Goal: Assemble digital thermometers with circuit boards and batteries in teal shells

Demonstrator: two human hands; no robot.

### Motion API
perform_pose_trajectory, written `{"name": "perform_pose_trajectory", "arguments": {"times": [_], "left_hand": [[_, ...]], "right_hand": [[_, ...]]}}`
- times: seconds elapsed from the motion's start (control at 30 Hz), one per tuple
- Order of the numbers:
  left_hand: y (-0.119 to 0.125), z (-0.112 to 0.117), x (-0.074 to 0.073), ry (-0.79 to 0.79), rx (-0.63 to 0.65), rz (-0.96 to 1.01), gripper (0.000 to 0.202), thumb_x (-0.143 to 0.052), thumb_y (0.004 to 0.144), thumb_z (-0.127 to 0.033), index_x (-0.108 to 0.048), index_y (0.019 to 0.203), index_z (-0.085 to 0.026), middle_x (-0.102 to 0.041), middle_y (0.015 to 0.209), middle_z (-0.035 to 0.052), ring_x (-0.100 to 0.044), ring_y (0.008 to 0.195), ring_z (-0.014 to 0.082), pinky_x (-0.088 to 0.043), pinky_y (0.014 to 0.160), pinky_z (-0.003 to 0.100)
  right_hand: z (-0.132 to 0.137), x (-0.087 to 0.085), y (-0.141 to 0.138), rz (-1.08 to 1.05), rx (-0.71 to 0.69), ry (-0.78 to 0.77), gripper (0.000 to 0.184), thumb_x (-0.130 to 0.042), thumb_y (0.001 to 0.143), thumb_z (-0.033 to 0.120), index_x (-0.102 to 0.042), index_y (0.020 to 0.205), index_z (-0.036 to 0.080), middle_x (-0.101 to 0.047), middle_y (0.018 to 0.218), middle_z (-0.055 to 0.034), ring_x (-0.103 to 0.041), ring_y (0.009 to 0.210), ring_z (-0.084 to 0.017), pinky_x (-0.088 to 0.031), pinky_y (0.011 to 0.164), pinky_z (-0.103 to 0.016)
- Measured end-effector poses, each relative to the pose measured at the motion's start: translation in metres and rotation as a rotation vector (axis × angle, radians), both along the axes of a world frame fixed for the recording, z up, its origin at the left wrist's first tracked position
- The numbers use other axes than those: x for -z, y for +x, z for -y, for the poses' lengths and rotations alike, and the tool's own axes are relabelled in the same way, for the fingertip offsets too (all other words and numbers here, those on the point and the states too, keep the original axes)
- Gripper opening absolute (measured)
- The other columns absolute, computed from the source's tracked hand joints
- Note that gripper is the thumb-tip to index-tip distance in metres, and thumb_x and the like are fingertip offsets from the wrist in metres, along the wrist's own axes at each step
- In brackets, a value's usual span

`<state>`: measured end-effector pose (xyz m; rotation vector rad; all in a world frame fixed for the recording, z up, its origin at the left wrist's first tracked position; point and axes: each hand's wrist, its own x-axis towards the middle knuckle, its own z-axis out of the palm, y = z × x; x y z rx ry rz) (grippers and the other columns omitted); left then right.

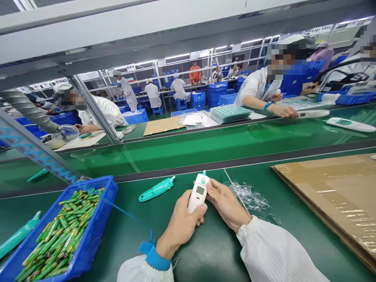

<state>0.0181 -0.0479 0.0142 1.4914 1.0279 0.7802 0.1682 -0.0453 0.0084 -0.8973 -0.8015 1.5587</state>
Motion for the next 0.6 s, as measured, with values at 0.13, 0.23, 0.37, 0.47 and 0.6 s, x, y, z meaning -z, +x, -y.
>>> {"name": "perform_pose_trajectory", "arguments": {"times": [0.13, 0.23, 0.37, 0.47, 0.6], "left_hand": [[0.008, 0.018, -0.003, 0.365, -0.094, -0.255, 0.049, -0.056, 0.087, -0.019, -0.051, 0.135, -0.025, -0.060, 0.131, 0.0114, -0.055, 0.119, 0.0279, -0.043, 0.102, 0.045], [-0.003, 0.032, -0.012, 0.461, -0.098, -0.440, 0.060, -0.062, 0.086, -0.024, -0.044, 0.144, -0.027, -0.053, 0.142, 0.0122, -0.048, 0.129, 0.0308, -0.040, 0.108, 0.049], [-0.076, 0.033, -0.042, 0.562, -0.416, -0.620, 0.033, -0.052, 0.092, -0.033, -0.059, 0.122, -0.023, -0.063, 0.128, 0.0118, -0.056, 0.121, 0.0281, -0.044, 0.103, 0.045], [-0.169, 0.026, -0.071, 0.571, -0.642, -0.862, 0.030, -0.046, 0.091, -0.039, -0.065, 0.106, -0.019, -0.070, 0.111, 0.0130, -0.064, 0.105, 0.0300, -0.047, 0.095, 0.044], [-0.274, 0.010, -0.076, 0.367, -0.600, -1.121, 0.022, -0.057, 0.077, -0.044, -0.068, 0.080, -0.025, -0.076, 0.088, 0.0036, -0.066, 0.089, 0.0322, -0.048, 0.085, 0.042]], "right_hand": [[0.005, -0.002, -0.012, -0.006, 0.014, -0.043, 0.061, -0.077, 0.076, 0.049, -0.053, 0.123, 0.019, -0.064, 0.119, -0.0084, -0.062, 0.105, -0.016, -0.051, 0.091, -0.028], [0.007, -0.001, -0.013, -0.026, 0.054, -0.159, 0.076, -0.087, 0.065, 0.029, -0.047, 0.128, 0.022, -0.065, 0.115, -0.0076, -0.065, 0.098, -0.017, -0.055, 0.085, -0.028], [0.002, -0.004, -0.006, -0.189, 0.072, -0.307, 0.062, -0.085, 0.065, 0.025, -0.054, 0.119, 0.021, -0.064, 0.116, -0.0100, -0.061, 0.073, -0.014, -0.055, 0.063, -0.029], [0.002, -0.011, -0.001, -0.357, 0.021, -0.295, 0.043, -0.074, 0.078, 0.042, -0.059, 0.112, 0.021, -0.063, 0.105, -0.0079, -0.053, 0.064, -0.010, -0.048, 0.052, -0.025], [0.002, -0.017, -0.001, -0.450, -0.028, -0.242, 0.043, -0.064, 0.085, 0.053, -0.058, 0.113, 0.021, -0.061, 0.098, -0.0044, -0.050, 0.063, -0.008, -0.044, 0.052, -0.022]]}}
